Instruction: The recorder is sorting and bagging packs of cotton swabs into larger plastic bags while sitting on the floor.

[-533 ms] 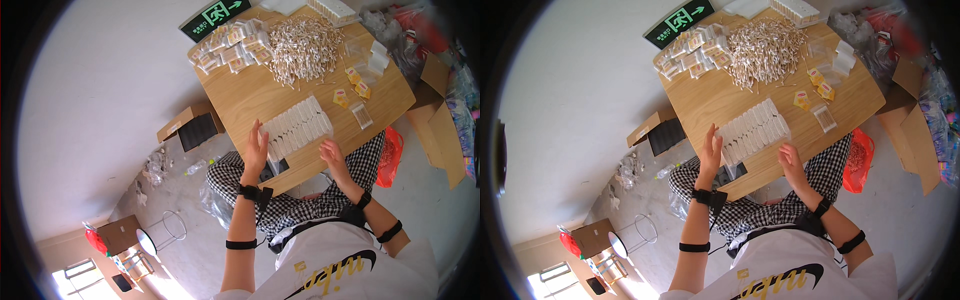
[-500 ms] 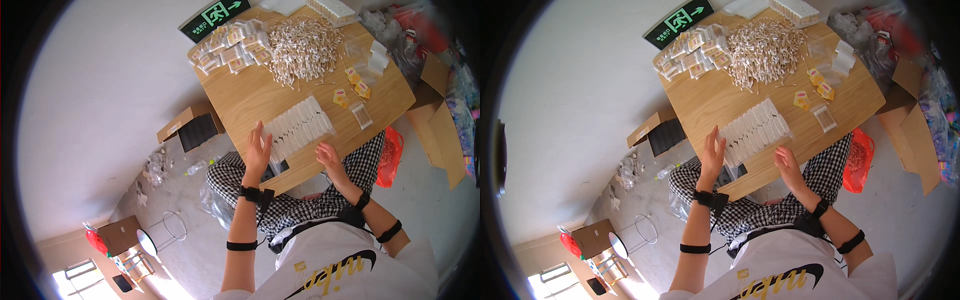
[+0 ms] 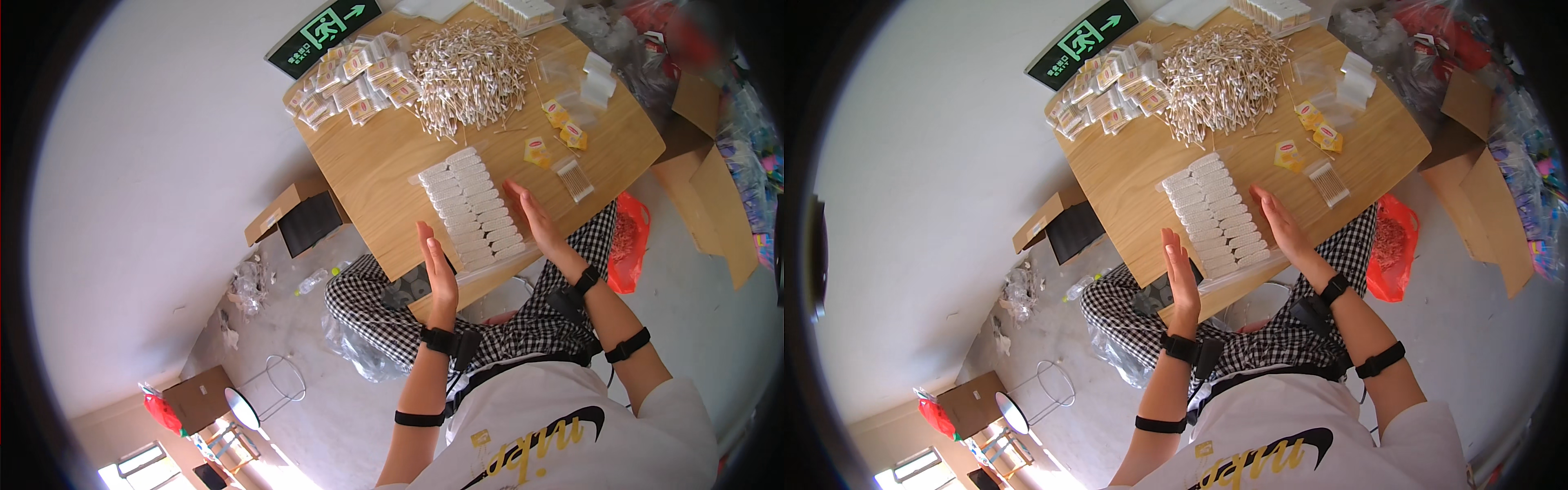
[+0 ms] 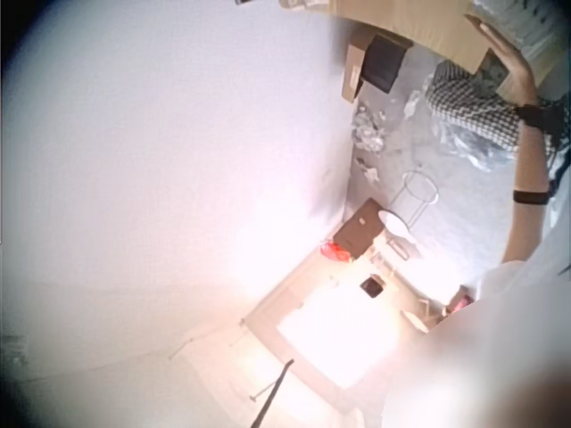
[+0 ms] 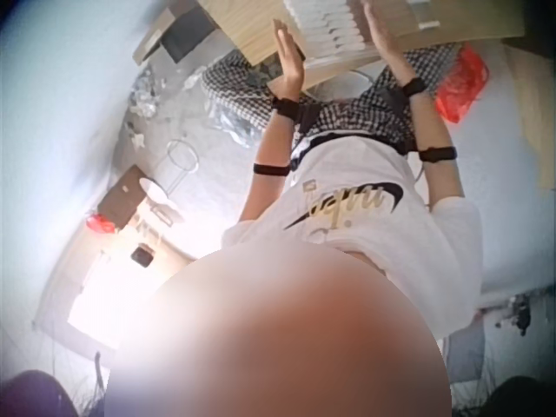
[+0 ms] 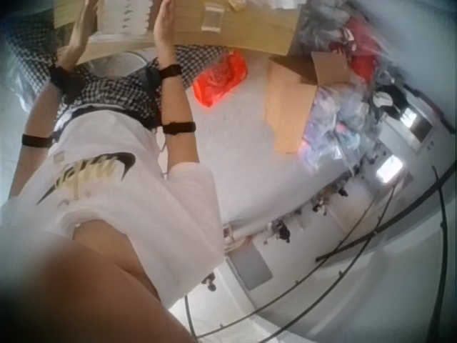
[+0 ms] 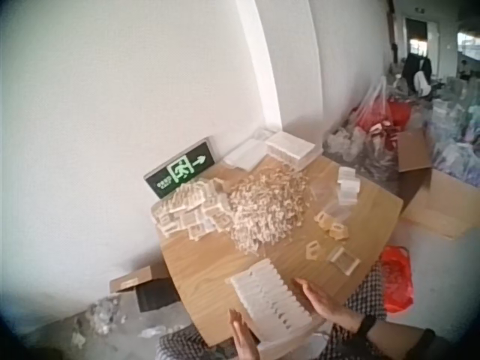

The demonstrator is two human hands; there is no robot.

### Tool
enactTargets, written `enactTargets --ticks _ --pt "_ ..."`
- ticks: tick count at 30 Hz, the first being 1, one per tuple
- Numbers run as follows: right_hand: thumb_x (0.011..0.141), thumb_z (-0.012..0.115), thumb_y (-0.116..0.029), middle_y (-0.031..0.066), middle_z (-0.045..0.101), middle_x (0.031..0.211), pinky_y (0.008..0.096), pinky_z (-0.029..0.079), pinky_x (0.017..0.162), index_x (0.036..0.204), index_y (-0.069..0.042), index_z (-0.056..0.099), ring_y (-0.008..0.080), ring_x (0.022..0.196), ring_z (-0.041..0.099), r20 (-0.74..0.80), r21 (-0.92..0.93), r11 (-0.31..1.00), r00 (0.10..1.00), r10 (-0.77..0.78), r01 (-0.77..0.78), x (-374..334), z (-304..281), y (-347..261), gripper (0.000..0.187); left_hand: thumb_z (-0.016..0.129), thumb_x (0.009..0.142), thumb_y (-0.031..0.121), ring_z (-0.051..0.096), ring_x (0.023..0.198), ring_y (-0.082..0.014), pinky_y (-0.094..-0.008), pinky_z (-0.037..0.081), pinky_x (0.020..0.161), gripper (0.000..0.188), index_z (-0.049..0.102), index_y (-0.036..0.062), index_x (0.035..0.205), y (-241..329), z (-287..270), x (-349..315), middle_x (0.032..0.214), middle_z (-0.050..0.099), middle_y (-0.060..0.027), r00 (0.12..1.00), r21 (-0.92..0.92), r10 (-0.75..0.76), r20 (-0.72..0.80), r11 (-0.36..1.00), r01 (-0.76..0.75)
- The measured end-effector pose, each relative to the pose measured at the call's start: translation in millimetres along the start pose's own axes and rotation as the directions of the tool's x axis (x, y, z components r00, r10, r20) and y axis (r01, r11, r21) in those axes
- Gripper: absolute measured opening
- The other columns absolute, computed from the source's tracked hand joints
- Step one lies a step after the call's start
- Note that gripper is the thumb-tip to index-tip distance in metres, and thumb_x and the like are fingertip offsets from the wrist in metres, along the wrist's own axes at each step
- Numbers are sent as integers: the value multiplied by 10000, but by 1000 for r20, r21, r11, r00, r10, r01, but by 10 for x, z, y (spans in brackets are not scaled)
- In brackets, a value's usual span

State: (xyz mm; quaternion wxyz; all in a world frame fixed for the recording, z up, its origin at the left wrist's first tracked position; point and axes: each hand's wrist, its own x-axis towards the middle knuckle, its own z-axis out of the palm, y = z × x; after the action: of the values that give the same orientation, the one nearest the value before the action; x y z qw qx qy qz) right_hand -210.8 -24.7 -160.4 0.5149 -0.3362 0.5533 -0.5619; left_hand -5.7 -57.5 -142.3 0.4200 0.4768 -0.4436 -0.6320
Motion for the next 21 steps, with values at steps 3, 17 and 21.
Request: enactTargets --ticks 3,17,21 --pt "1035 315 -412 151 371 1455 318 239 1118 1436 5 310 230 1368 317 72 -122 990 995 -63 71 -30 176 -22 578 320 1040 340 79 1455 -281 -370 93 1165 642 26 6 1504 -79 218 1 1578 51 -163 984 193 157 90 966 -172" --pt "1015 406 -393 191 333 1469 339 260 1108 1445 17 272 266 1355 335 25 -228 958 984 -176 177 514 247 -179 609 329 1032 385 42 1459 -293 -376 96 1165 681 25 -7 1498 125 192 517 1577 22 -181 988 220 154 -10 964 -148" --pt "1007 413 -416 197 314 1485 342 255 1113 1456 14 249 276 1364 324 22 -251 955 987 -159 159 642 433 -111 643 309 1036 396 26 1457 -299 -369 89 1165 677 13 2 1500 67 337 629 1573 12 -195 990 229 137 32 963 -140"
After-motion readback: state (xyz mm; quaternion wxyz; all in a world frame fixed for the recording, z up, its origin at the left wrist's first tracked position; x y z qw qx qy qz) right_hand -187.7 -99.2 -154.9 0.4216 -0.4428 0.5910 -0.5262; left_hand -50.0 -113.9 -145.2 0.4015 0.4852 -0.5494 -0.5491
